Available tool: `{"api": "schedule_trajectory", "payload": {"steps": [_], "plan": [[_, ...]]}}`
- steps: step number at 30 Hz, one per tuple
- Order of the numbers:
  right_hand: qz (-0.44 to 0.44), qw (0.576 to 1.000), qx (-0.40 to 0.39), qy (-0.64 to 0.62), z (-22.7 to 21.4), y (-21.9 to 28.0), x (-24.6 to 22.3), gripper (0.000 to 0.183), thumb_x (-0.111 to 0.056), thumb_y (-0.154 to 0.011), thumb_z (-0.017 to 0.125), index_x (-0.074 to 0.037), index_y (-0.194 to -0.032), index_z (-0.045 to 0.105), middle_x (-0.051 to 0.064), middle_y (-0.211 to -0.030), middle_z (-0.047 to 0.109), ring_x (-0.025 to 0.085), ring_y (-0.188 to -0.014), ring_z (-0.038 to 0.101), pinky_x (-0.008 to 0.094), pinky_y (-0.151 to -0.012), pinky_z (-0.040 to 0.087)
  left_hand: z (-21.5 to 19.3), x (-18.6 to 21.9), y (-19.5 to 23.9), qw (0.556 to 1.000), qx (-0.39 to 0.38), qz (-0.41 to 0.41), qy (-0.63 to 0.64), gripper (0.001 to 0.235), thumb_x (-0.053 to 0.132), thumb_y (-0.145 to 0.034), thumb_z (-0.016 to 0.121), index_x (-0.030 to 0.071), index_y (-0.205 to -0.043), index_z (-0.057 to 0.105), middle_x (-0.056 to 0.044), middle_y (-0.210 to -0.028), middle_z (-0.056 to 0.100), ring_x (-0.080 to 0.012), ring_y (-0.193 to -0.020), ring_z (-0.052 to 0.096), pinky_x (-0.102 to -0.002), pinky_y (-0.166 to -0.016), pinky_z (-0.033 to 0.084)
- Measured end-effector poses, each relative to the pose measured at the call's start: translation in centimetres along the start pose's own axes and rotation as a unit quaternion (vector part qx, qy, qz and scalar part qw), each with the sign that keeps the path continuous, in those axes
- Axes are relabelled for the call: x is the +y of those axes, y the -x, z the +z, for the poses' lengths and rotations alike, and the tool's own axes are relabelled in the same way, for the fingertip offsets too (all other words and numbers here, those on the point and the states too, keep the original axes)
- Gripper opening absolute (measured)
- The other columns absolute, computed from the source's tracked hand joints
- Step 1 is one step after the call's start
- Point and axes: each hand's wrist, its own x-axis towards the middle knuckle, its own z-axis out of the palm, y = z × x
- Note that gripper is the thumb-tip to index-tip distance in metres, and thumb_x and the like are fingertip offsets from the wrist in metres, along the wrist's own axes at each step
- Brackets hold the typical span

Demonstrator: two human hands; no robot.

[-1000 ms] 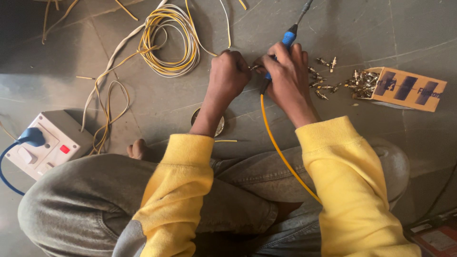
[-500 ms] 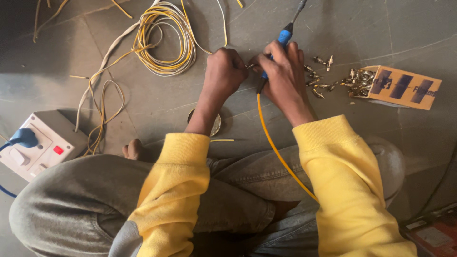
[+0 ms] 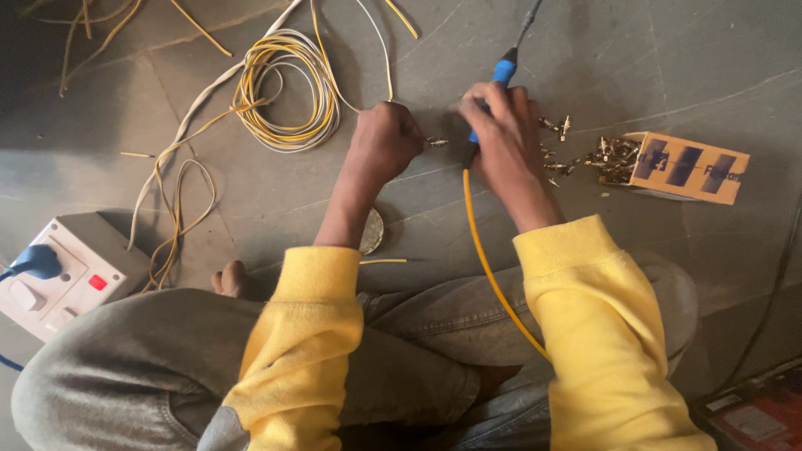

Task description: The person sits on the floor and solders small metal connectors onto the ends of yellow and white wires using a soldering iron and solder wire. They repeatedly pick up a wire, apply the soldering iron to the connector, and add solder to secure the connection.

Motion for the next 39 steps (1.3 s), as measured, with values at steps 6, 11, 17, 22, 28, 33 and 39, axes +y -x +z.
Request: {"api": "schedule_trajectory", "payload": {"steps": [6, 11, 17, 22, 28, 33, 39], "plan": [[0.049, 0.996, 0.045, 0.066, -1.9, -0.2, -0.5, 0.062, 0.010, -0.068, 0.072, -0.004, -0.128, 0.066, 0.013, -0.129, 0.059, 0.035, -0.115, 0.056, 0.051, -0.086, 0.040, -0.2, -0.2, -1.2, 0.996, 0.023, 0.028, -0.081, 0.009, 0.008, -0.077, 0.075, 0.000, -0.072, 0.072, -0.025, -0.075, 0.068, -0.0446, -0.077, 0.070, -0.049, -0.072, 0.058], [0.094, 0.989, -0.015, -0.110, -3.8, 1.1, -4.3, 0.039, 0.012, -0.088, 0.059, -0.012, -0.119, 0.060, 0.008, -0.117, 0.061, 0.030, -0.116, 0.062, 0.043, -0.100, 0.051, -0.8, 0.8, -2.3, 0.989, 0.128, -0.056, -0.054, 0.013, 0.010, -0.070, 0.078, 0.000, -0.071, 0.070, -0.026, -0.072, 0.069, -0.0479, -0.074, 0.069, -0.052, -0.068, 0.057], [-0.076, 0.969, -0.207, -0.114, -0.2, 2.3, -11.4, 0.072, -0.038, -0.070, 0.083, 0.005, -0.121, 0.054, 0.026, -0.128, 0.052, 0.045, -0.115, 0.050, 0.055, -0.095, 0.041, -2.6, 2.2, -2.7, 0.981, 0.165, -0.086, -0.048, 0.010, 0.009, -0.069, 0.077, 0.001, -0.071, 0.072, -0.027, -0.074, 0.071, -0.0461, -0.076, 0.071, -0.050, -0.072, 0.058], [-0.094, 0.964, -0.217, -0.120, 1.3, 2.6, -11.5, 0.079, -0.036, -0.065, 0.088, 0.000, -0.125, 0.052, 0.025, -0.130, 0.053, 0.042, -0.122, 0.049, 0.053, -0.100, 0.039, -2.9, 3.3, -2.8, 0.983, 0.146, -0.092, -0.057, 0.012, 0.010, -0.070, 0.078, 0.000, -0.070, 0.073, -0.027, -0.074, 0.070, -0.0448, -0.077, 0.071, -0.049, -0.071, 0.058], [0.040, 0.963, -0.067, -0.259, -1.1, 1.2, -5.0, 0.088, -0.030, -0.074, 0.089, -0.001, -0.142, 0.042, 0.021, -0.131, 0.056, 0.036, -0.121, 0.058, 0.045, -0.103, 0.049, -3.4, 3.3, -2.4, 0.982, 0.171, -0.050, -0.056, 0.015, 0.011, -0.066, 0.083, 0.001, -0.067, 0.072, -0.025, -0.072, 0.070, -0.0436, -0.075, 0.071, -0.049, -0.069, 0.058], [0.177, 0.690, -0.051, -0.700, -5.8, 0.0, -0.5, 0.104, -0.023, -0.084, 0.082, -0.014, -0.171, 0.024, 0.013, -0.128, 0.059, 0.030, -0.118, 0.061, 0.039, -0.106, 0.050, -3.2, 3.5, -2.2, 0.986, 0.147, -0.064, -0.039, 0.013, 0.011, -0.066, 0.084, 0.003, -0.066, 0.072, -0.022, -0.071, 0.071, -0.0408, -0.073, 0.072, -0.047, -0.068, 0.058], [0.162, 0.511, -0.055, -0.842, -7.5, -1.2, -0.3, 0.095, -0.037, -0.090, 0.082, -0.020, -0.166, 0.027, 0.013, -0.136, 0.060, 0.034, -0.119, 0.066, 0.041, -0.104, 0.055, -2.5, 4.2, -1.9, 0.988, 0.132, -0.071, -0.032, 0.009, 0.009, -0.070, 0.081, 0.004, -0.068, 0.073, -0.022, -0.074, 0.072, -0.0417, -0.074, 0.072, -0.047, -0.070, 0.059]]}}
